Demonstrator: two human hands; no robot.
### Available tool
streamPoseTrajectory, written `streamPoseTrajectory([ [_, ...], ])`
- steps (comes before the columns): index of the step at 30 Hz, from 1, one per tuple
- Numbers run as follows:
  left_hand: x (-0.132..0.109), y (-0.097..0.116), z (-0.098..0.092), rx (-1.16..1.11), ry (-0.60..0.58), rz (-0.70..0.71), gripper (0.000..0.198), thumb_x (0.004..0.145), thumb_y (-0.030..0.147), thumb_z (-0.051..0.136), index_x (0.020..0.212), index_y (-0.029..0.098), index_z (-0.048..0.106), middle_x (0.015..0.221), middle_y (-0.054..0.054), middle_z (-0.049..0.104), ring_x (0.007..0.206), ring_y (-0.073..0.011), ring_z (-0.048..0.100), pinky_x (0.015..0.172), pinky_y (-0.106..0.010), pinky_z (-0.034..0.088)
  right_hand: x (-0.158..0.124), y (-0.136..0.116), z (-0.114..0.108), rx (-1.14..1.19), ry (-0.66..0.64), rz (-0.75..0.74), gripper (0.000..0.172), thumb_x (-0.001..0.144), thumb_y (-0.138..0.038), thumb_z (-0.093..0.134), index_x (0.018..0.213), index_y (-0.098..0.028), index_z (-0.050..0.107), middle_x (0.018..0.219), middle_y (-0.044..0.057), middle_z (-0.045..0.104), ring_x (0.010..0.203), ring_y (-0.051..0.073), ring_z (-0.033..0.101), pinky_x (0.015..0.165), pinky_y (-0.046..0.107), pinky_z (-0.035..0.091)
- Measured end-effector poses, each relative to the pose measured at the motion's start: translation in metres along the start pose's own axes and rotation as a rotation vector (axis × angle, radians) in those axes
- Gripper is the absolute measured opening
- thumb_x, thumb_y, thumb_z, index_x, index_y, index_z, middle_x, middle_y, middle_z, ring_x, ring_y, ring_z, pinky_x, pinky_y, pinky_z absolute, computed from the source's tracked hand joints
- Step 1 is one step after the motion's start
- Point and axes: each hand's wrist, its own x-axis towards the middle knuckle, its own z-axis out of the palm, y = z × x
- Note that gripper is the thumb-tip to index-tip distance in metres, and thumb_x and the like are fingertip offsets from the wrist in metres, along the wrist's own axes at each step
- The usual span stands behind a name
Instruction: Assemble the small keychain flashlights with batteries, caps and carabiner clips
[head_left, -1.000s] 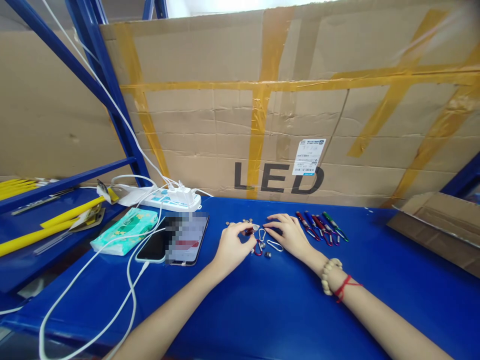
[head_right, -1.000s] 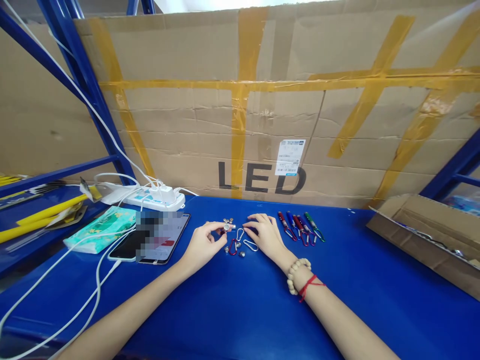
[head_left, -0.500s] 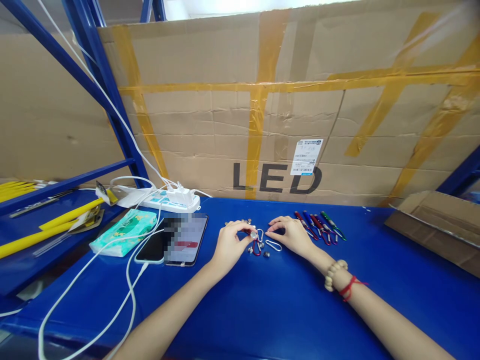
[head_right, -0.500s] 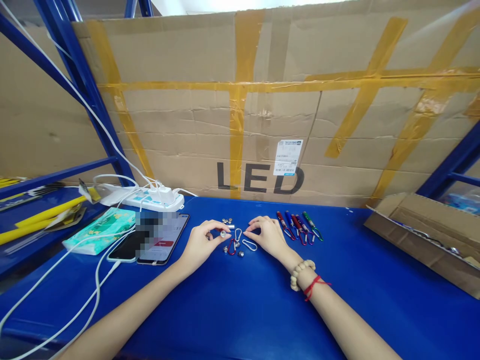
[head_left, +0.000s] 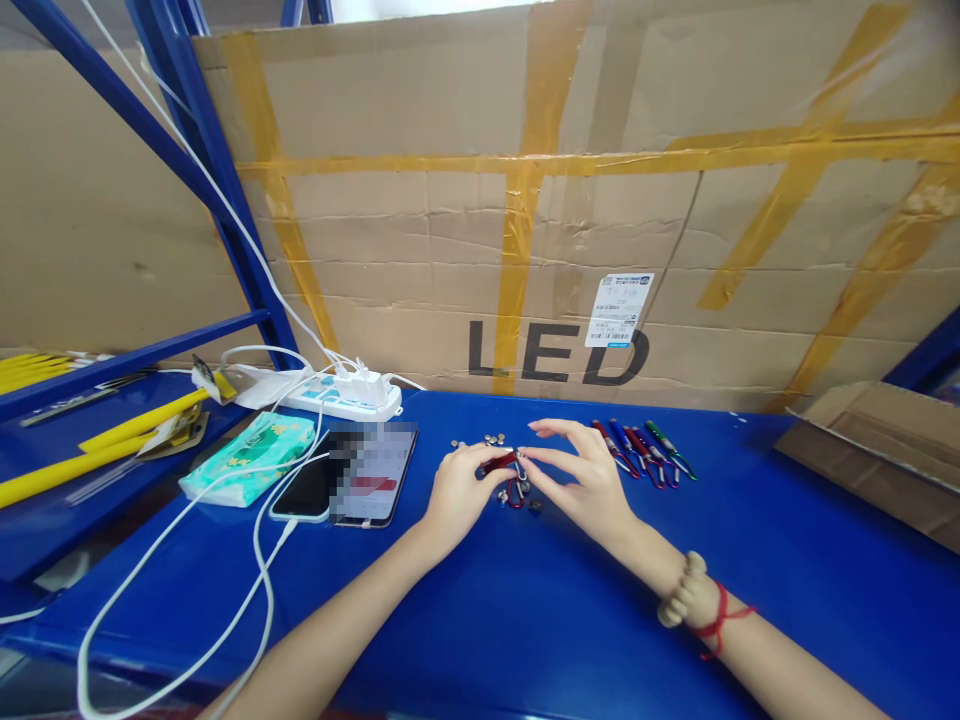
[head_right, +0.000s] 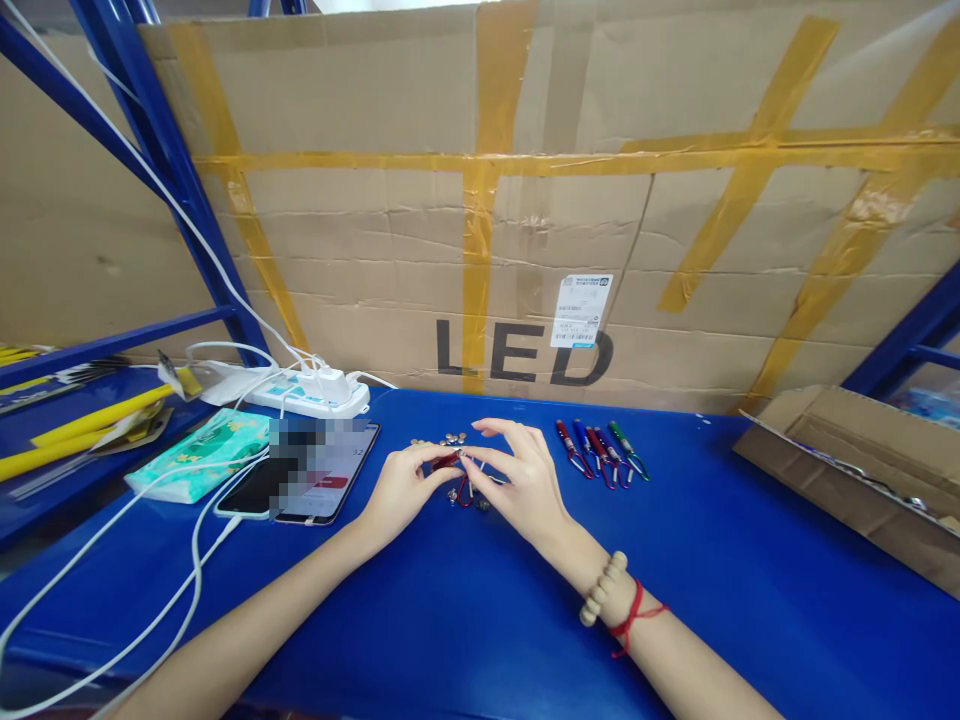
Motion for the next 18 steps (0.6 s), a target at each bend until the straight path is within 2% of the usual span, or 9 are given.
streamPoseTrajectory([
  [9, -0.0011, 0.0022, -0.0016, 0.075, -0.032, -0.025, 0.021, 0.078, 0.024, 0.062, 0.097, 0.023, 0.071, 0.089, 0.0, 0.073, 0.076, -0.0178, 0.065, 0.071, -0.026, 0.046, 0.0004, 0.0042, 0.002, 0.002, 0.04, -0.176, 0.012, 0.082, -0.018, 0.06, 0.091, -0.02, 0.069, 0.105, 0.011, 0.064, 0.086, 0.018, 0.061, 0.075, 0.036, 0.046],
  [13, -0.0014, 0.002, -0.0008, 0.099, -0.043, -0.034, 0.021, 0.078, 0.024, 0.062, 0.098, 0.023, 0.07, 0.093, 0.0, 0.073, 0.081, -0.0186, 0.065, 0.073, -0.027, 0.047, 0.0005, 0.0026, 0.002, 0.004, 0.025, -0.184, 0.01, 0.082, -0.018, 0.061, 0.089, -0.019, 0.069, 0.105, 0.011, 0.064, 0.085, 0.018, 0.061, 0.073, 0.035, 0.046],
  [18, -0.0013, -0.0036, 0.0014, 0.119, -0.041, 0.013, 0.02, 0.079, 0.021, 0.061, 0.096, 0.027, 0.071, 0.103, 0.002, 0.071, 0.092, -0.0188, 0.063, 0.084, -0.029, 0.046, 0.0003, 0.0025, 0.0024, 0.028, 0.002, -0.152, 0.004, 0.079, -0.022, 0.064, 0.08, -0.02, 0.067, 0.105, 0.009, 0.063, 0.085, 0.018, 0.06, 0.073, 0.036, 0.045],
])
